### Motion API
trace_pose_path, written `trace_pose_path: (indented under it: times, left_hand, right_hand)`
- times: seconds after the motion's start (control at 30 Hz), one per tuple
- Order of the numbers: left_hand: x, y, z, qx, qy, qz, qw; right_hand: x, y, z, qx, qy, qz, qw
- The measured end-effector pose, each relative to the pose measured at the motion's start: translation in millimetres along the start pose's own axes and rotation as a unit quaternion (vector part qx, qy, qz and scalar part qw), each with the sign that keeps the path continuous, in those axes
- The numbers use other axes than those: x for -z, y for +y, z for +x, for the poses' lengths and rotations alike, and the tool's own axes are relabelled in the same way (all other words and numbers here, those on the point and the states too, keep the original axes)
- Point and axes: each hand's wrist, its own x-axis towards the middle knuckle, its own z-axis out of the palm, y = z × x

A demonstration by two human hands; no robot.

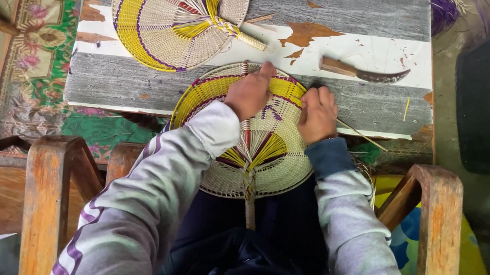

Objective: Weaving the outer edge of a decorative hand fan using thin strips of material

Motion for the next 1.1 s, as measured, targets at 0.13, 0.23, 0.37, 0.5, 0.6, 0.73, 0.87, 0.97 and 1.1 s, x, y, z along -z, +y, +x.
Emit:
trace_pose_path:
  times: [0.13, 0.23, 0.37, 0.5, 0.6, 0.73, 0.87, 0.97, 1.1]
  left_hand:
    - [-0.7, 1.4, -1.6, 0.002, 0.008, 0.019, 1.0]
    - [0.0, 4.2, -2.2, 0.002, 0.013, 0.035, 0.999]
    - [-3.6, 4.3, -3.5, -0.003, 0.022, 0.035, 0.999]
    - [-11.3, -16.0, 12.2, -0.015, 0.017, -0.027, 0.999]
    - [-12.5, -15.4, 11.5, -0.033, 0.033, -0.055, 0.997]
    - [-10.0, -14.0, 9.2, 0.0, 0.063, 0.068, 0.996]
    - [-11.6, -19.5, 12.3, 0.017, 0.06, 0.109, 0.992]
    - [-14.8, -20.4, 14.3, 0.016, 0.058, 0.1, 0.993]
    - [-17.2, -19.4, 12.8, 0.017, 0.07, 0.097, 0.993]
  right_hand:
    - [-0.4, -1.4, -0.7, -0.01, -0.01, -0.003, 1.0]
    - [1.7, -3.9, 0.7, -0.008, -0.01, -0.01, 1.0]
    - [1.0, -2.3, -0.9, -0.009, -0.011, -0.003, 1.0]
    - [0.2, -1.5, 0.0, -0.001, -0.002, -0.001, 1.0]
    - [-1.8, -0.2, -1.9, 0.0, 0.003, -0.012, 1.0]
    - [-1.3, -1.2, -2.5, 0.003, 0.006, -0.012, 1.0]
    - [2.8, -6.3, -3.7, 0.007, 0.005, -0.004, 1.0]
    - [3.5, -7.8, -3.4, 0.006, 0.0, -0.013, 1.0]
    - [3.8, -8.1, -5.7, 0.003, -0.013, -0.019, 1.0]
